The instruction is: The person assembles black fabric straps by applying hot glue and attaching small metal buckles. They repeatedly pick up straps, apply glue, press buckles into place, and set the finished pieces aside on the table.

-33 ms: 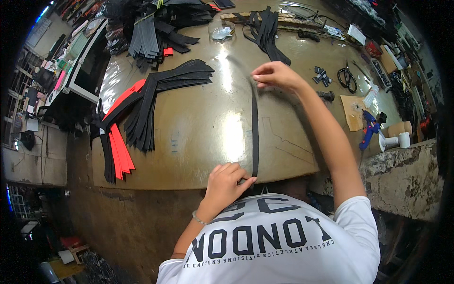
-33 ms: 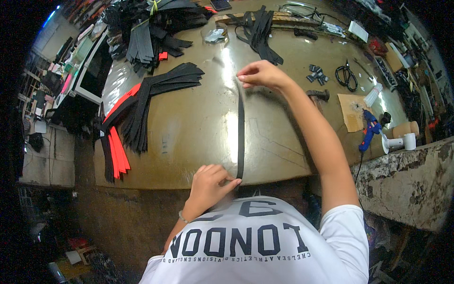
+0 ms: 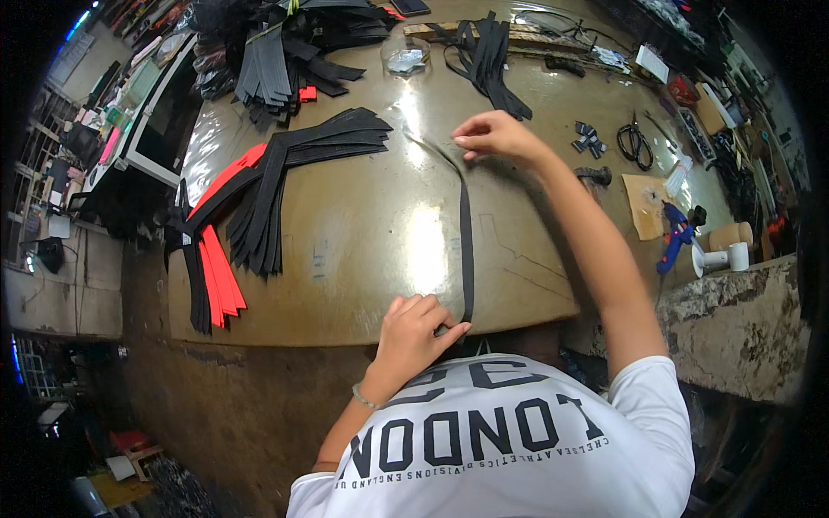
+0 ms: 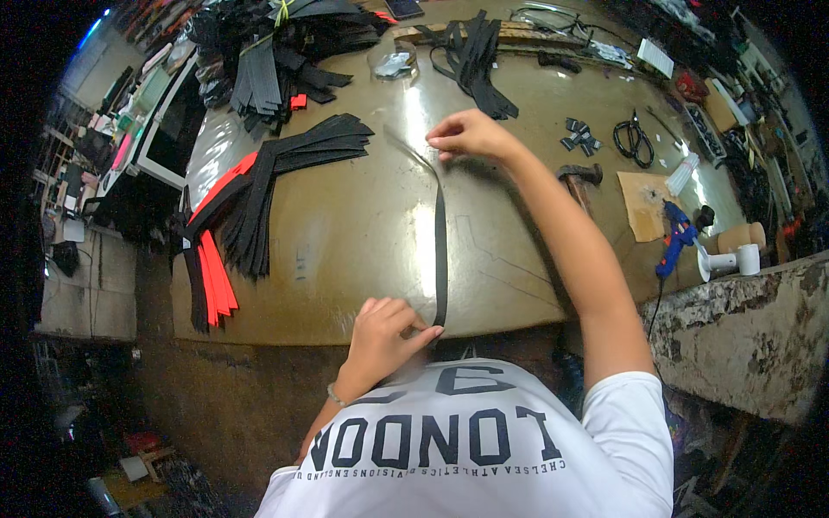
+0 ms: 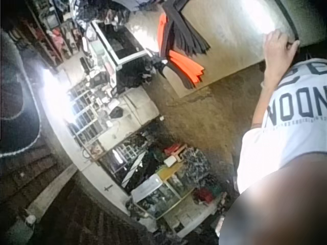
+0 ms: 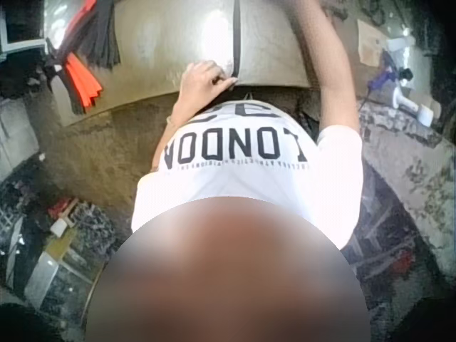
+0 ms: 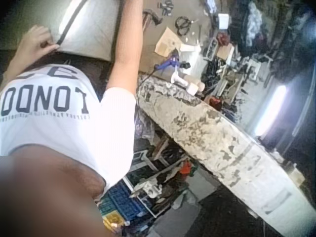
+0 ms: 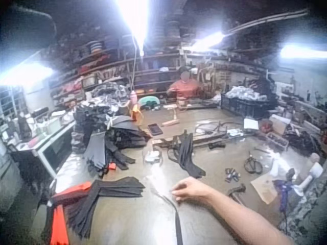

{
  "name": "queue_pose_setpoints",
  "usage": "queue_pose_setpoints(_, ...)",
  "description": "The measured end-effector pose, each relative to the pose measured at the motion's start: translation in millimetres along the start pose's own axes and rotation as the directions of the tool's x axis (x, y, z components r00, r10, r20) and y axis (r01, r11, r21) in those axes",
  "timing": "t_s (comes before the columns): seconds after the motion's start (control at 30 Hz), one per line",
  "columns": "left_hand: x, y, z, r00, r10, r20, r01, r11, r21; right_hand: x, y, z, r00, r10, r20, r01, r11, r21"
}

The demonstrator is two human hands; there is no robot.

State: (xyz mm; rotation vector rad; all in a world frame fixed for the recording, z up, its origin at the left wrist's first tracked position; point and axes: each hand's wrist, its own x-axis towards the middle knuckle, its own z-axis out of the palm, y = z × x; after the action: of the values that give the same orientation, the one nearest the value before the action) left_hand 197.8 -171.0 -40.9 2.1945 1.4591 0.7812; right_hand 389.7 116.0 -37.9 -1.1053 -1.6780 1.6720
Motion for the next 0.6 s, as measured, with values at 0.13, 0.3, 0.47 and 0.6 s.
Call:
queue_pose_setpoints(0.13, -0.9, -5.2, 8.8, 0.993, 0.046, -0.106, -0.048, 0.999, -0.010, 23.0, 11.0, 33.9, 0.932, -0.305, -0.198, 0.138, 0.801, -0.582)
queue_pose_setpoints(0.3, -2.6, -2.5, 14.3, 0.991, 0.025, -0.134, -0.021, 0.999, 0.031, -38.0, 20.9, 52.3, 0.876, -0.429, -0.219, 0.249, 0.794, -0.555)
queue_pose_setpoints(0.47, -1.7, -3.0, 17.8, 0.983, 0.097, -0.159, -0.089, 0.995, 0.053, -66.0, 32.1, 55.1, 0.848, -0.518, 0.115, 0.408, 0.497, -0.766)
queue_pose_setpoints(0.6, -2.2, -2.0, 17.3, 0.983, 0.123, -0.133, -0.112, 0.990, 0.086, -41.4, 34.0, 46.6, 0.862, -0.500, 0.076, 0.299, 0.383, -0.874)
